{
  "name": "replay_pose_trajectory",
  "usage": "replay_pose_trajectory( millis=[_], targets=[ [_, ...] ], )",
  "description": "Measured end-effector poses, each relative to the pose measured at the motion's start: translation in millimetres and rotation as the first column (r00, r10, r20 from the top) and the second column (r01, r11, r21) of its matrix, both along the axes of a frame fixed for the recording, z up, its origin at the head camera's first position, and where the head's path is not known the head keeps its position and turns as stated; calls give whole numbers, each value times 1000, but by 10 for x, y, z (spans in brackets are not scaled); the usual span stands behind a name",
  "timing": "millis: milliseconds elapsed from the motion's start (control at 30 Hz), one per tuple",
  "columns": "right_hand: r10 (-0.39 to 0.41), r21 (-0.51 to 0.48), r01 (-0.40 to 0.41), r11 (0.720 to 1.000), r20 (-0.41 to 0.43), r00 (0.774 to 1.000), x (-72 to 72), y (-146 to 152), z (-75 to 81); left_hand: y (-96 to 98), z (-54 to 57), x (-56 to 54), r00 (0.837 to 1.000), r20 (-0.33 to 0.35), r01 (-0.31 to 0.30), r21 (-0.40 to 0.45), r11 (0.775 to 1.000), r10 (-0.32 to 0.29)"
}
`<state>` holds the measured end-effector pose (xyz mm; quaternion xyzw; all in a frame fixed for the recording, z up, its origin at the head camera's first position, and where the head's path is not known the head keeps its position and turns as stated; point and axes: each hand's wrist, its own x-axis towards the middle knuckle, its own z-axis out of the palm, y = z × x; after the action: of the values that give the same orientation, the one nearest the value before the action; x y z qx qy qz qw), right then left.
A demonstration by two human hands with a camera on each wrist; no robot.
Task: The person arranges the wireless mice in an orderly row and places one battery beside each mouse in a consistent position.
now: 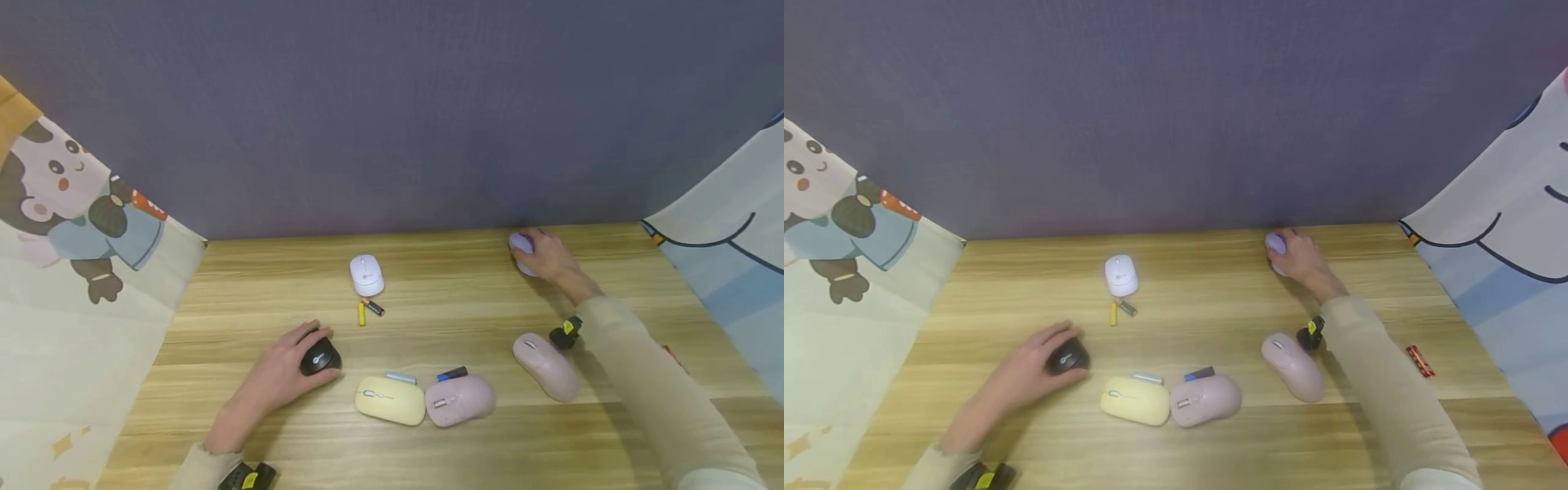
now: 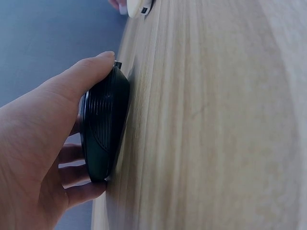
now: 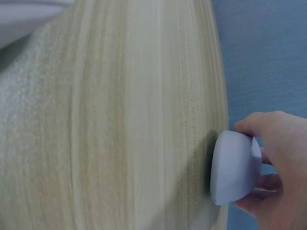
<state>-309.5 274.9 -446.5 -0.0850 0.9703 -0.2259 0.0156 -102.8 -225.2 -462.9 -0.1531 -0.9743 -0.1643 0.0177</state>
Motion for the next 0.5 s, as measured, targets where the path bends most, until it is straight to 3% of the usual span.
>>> replay_pose_trajectory(
  millis=[500],
  targets=[
    [-11, 16, 11, 1000, 40, 999, -8, -24, -16, -8, -5, 12, 1000, -3, -3, -5, 1000, 3]
  ],
)
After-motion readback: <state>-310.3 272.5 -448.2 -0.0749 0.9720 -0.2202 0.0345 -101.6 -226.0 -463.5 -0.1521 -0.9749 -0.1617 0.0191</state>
